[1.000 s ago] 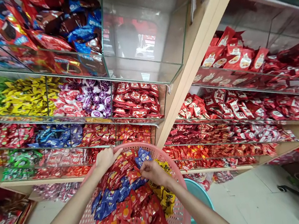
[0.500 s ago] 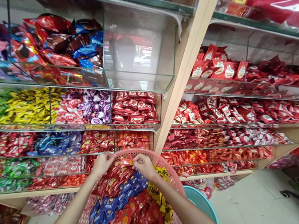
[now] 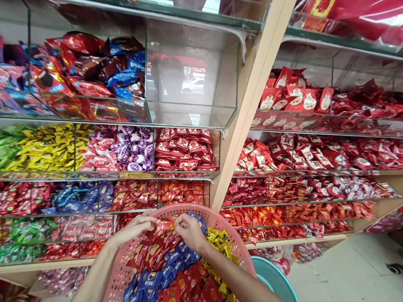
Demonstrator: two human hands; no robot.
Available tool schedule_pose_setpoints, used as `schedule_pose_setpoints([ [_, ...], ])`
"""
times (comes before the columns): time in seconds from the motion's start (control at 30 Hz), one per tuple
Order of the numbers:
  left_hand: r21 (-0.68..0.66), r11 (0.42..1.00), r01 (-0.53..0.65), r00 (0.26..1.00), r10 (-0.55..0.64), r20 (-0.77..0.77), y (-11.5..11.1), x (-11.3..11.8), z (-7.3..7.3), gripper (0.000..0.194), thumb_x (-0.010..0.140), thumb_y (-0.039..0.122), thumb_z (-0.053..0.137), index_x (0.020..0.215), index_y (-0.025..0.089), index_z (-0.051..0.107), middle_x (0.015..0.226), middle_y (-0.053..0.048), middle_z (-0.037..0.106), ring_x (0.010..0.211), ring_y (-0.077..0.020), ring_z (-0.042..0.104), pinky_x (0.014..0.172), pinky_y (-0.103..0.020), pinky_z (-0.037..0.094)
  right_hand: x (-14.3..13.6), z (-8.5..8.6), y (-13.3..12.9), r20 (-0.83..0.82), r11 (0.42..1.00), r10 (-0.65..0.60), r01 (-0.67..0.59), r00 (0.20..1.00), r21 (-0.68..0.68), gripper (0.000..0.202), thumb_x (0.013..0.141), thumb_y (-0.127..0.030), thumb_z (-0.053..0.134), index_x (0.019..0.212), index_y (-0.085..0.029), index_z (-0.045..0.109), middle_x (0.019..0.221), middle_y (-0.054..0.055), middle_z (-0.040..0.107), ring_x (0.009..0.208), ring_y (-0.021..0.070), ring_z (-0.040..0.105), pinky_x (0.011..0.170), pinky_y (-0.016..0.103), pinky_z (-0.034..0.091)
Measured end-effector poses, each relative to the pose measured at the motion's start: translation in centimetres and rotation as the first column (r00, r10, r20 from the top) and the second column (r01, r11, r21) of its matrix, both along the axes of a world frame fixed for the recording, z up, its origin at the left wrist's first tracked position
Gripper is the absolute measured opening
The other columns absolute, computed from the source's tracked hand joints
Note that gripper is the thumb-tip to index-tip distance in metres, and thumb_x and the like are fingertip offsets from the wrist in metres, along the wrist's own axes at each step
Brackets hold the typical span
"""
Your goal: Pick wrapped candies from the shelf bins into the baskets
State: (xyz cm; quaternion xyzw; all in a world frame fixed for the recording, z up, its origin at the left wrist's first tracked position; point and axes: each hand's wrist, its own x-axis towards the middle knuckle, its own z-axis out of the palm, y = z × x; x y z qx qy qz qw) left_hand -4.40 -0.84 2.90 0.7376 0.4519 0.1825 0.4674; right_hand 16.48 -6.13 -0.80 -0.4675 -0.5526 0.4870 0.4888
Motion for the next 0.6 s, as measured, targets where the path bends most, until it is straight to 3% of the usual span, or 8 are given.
schedule_pose_setpoints([
  [0.17,0.064,0.996,0.063,0.997,-0.065,0.037,-0.05,0.08,-0.16,0.032,0.069,0.049,0.058,0.08,0.021,0.068,0.112,-0.004,0.058,0.112,-0.0224,0.045,0.097,-0.031,0.032,-0.13,-0.15,-0.03,0.03,1.0,-0.001,0.0,1.0,0.007,0.022,0.074,-0.04,0.058,0.07,-0.021,0.05,0.058,-0.002,0.059,0.055,0.014,0.058,0.056,0.026,0.045],
  [0.4,0.035,0.998,0.044,0.996,-0.046,0.07,-0.25,0.35,0.05,0.028,0.065,0.045,0.063,0.063,0.017,0.059,0.084,-0.001,0.06,0.094,-0.0186,0.052,0.086,-0.027,0.036,-0.26,0.52,-0.12,0.066,0.999,0.026,-0.03,0.997,0.045,0.026,0.076,-0.046,0.055,0.082,-0.02,0.056,0.073,-0.001,0.058,0.063,0.0128,0.055,0.061,0.025,0.045],
  [0.5,-0.007,0.999,0.045,0.997,-0.045,0.068,-0.41,0.41,0.44,0.029,0.064,0.045,0.064,0.061,0.017,0.056,0.072,0.001,0.058,0.091,-0.0187,0.053,0.083,-0.026,0.037,-0.35,0.63,-0.2,0.103,0.996,0.044,-0.052,0.994,0.072,0.027,0.078,-0.046,0.053,0.073,-0.019,0.058,0.065,-0.002,0.054,0.06,0.0116,0.05,0.06,0.023,0.042],
  [0.6,-0.017,0.999,0.044,0.996,-0.043,0.076,-0.45,0.4,0.53,0.03,0.064,0.045,0.065,0.059,0.017,0.055,0.073,0.001,0.058,0.093,-0.0187,0.052,0.082,-0.025,0.037,-0.45,0.47,-0.23,0.133,0.995,0.017,-0.03,0.991,0.095,0.031,0.08,-0.046,0.051,0.068,-0.019,0.055,0.061,-0.003,0.049,0.057,0.0107,0.045,0.057,0.022,0.038],
])
